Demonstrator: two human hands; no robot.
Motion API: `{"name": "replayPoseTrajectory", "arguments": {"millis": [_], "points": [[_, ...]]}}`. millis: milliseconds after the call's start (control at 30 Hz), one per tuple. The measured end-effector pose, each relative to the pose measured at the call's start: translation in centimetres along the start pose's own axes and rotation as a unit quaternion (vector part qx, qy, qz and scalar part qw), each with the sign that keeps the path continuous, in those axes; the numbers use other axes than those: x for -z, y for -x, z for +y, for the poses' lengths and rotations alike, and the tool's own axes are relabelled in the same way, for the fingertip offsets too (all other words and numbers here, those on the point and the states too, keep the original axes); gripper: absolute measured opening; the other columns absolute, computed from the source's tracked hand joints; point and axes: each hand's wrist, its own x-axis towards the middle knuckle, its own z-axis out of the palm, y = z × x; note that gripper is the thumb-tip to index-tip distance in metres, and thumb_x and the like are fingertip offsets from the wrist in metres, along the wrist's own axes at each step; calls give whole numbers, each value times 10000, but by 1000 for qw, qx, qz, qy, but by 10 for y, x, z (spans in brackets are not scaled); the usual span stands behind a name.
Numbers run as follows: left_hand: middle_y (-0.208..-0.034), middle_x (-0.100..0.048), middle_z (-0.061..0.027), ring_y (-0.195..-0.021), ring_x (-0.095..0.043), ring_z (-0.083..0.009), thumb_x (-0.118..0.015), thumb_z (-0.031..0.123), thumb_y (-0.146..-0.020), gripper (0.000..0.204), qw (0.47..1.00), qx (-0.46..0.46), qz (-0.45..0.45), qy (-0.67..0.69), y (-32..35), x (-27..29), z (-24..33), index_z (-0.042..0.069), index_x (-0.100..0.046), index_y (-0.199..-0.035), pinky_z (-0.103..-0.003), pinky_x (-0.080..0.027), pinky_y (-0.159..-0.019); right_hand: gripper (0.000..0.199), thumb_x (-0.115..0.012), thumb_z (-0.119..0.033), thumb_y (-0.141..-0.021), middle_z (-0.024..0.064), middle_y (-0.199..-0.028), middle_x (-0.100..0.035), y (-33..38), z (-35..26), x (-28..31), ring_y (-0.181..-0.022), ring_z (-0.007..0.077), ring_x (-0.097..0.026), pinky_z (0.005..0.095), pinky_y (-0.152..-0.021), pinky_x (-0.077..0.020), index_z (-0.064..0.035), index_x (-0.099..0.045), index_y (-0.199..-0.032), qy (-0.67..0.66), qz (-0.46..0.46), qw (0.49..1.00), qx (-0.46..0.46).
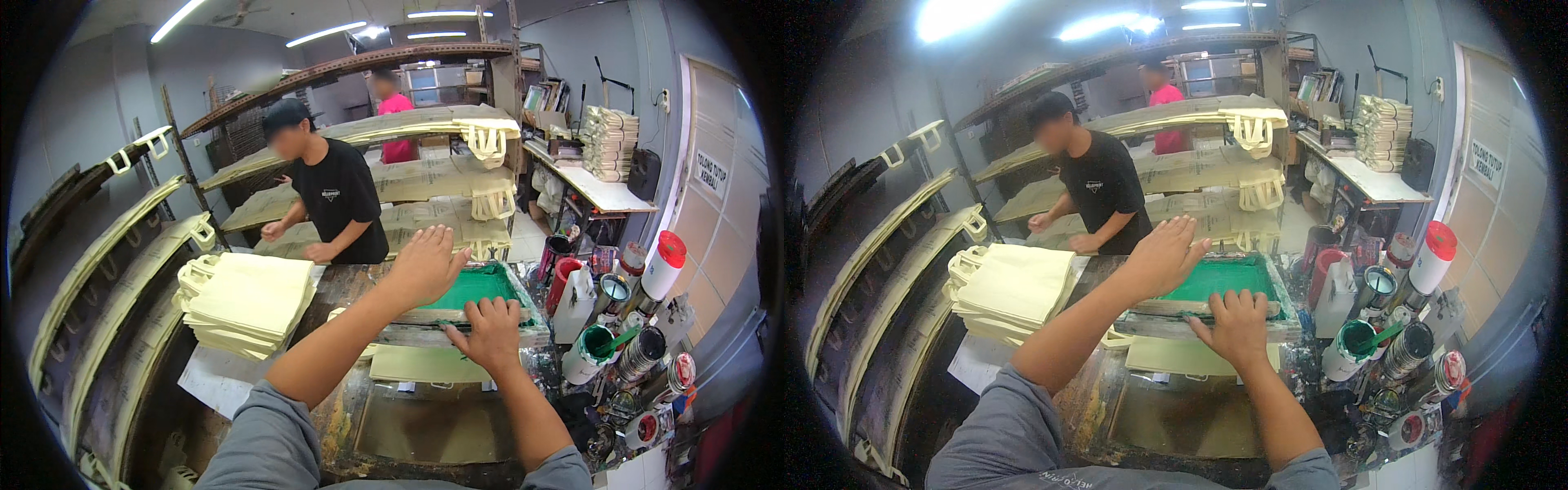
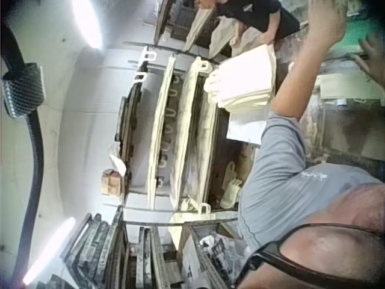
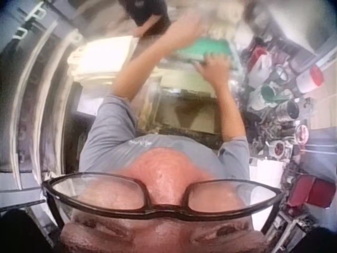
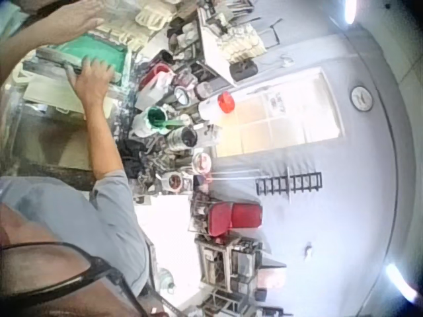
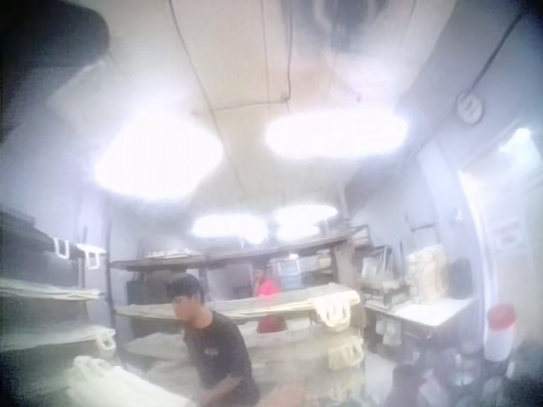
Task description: The person performs screen printing on fabric bags by placing each bag onto a printing plate, lowering the screen, and using a squeegee to spread green ink across the design.
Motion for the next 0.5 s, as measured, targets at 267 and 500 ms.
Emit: {"name": "replayPoseTrajectory", "arguments": {"millis": [267,500], "points": [[-1561,-444,-415,-1517,-399,-508,-355,409,-1158,702,990,-30,137,-23,-28,35,-5,-204,-422,-1494,-516,-292,-1290,467,-823,-516,-800,101,-872,-604,-9,-1,2,-904,311,-570,477,-860,-386,-89,-662,-896,11,-24,1000,-16],[-1633,-327,-424,-1552,-326,-535,-404,326,-1096,712,996,49,55,-52,-69,-11,-31,-210,-307,-1555,-571,-229,-1305,489,-802,-568,-815,88,-865,-617,-8,0,0,-891,301,-570,477,-867,-391,-101,-693,-912,25,-13,1000,-5]]}}
